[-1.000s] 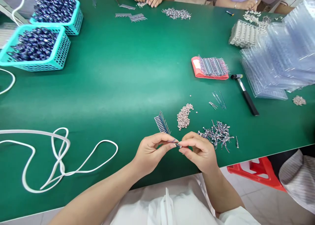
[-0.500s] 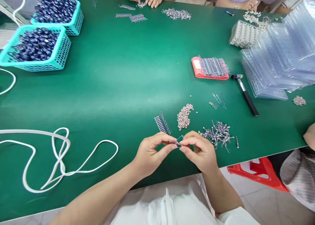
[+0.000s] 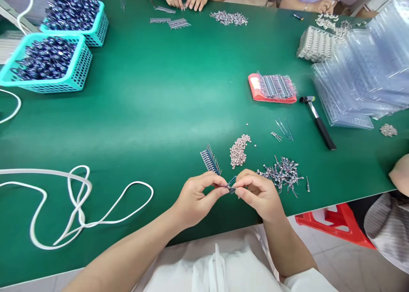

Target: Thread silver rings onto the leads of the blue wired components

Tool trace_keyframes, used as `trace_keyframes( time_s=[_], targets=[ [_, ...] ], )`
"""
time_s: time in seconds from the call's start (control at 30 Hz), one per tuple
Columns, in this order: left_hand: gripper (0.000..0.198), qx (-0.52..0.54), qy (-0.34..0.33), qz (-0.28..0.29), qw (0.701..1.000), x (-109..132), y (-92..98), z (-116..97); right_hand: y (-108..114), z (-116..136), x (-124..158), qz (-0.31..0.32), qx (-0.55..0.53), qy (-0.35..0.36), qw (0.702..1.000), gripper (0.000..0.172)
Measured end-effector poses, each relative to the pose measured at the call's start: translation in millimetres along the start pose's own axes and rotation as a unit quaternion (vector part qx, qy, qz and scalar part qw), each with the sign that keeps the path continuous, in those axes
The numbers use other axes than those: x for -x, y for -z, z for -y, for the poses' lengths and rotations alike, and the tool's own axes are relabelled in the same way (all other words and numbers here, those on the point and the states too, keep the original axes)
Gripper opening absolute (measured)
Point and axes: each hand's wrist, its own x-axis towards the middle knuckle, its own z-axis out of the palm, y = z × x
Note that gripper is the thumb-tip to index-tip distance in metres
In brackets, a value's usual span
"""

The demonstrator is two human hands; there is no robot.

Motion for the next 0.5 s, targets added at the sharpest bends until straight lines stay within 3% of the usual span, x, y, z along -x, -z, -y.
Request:
trace_keyframes(
  time_s=[0.13, 0.27, 0.4, 0.5],
  targets=[
    [0.011, -0.021, -0.008, 0.071, 0.997, -2, 5.7, -2, 6, -1, 1, 0.053, -0.033, -0.021, 0.998, 0.007],
    [0.013, -0.011, 0.006, 0.138, 0.99, -3, 7.1, -3, 8, -1, 4, 0.064, 0.023, 0.0, 0.998, 0.008],
    [0.012, -0.045, 0.05, 0.113, 0.991, -5, 4.7, -3, 17, 4, 10, 0.034, 0.149, 0.041, 0.987, 0.009],
    [0.011, -0.054, 0.085, 0.073, 0.992, -6, 4.3, -1, 34, 8, 15, -0.009, 0.283, 0.054, 0.958, 0.011]
  ],
)
